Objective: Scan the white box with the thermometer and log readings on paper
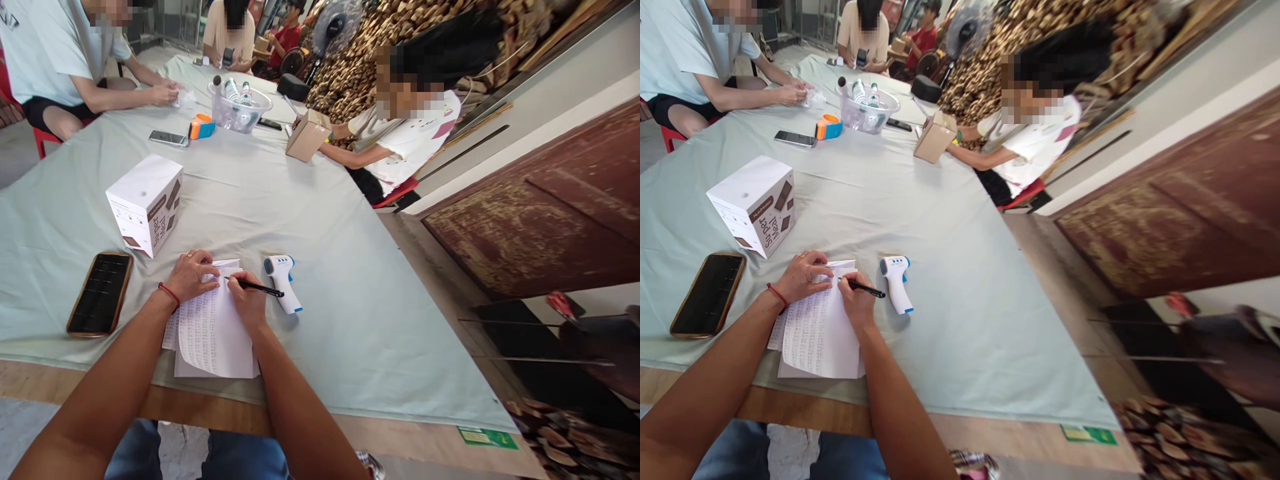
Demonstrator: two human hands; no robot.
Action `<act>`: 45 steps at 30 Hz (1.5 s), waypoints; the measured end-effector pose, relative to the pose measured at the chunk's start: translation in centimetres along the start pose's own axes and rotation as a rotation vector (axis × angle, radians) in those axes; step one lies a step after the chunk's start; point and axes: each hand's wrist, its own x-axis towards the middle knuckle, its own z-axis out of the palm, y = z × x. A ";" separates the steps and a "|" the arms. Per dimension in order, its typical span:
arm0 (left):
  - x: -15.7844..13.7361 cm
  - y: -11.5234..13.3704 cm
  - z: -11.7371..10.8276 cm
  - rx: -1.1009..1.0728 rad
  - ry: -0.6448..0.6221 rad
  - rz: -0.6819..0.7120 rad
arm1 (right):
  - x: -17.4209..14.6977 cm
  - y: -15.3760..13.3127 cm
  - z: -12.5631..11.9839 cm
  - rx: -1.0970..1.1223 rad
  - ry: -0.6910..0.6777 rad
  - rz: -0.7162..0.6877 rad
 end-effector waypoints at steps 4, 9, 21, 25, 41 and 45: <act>0.0 0.0 0.0 0.003 0.004 0.001 | 0.0 0.3 0.0 0.003 0.028 0.016; 0.0 0.1 -0.1 0.005 -0.005 -0.002 | 0.0 0.6 0.1 0.005 0.029 0.023; 0.1 0.5 -0.4 -0.001 -0.018 -0.024 | -0.1 0.4 0.1 0.017 0.019 0.012; 0.0 0.3 -0.3 -0.001 -0.009 -0.019 | -0.1 0.3 -0.4 -0.038 0.063 -0.120; -0.1 -0.4 -3.2 0.112 1.075 -0.123 | 2.4 4.1 -3.2 -0.521 -0.157 -0.430; -0.2 -2.4 -4.5 0.054 1.256 -0.346 | 2.4 3.1 -3.0 -0.520 -0.107 -0.451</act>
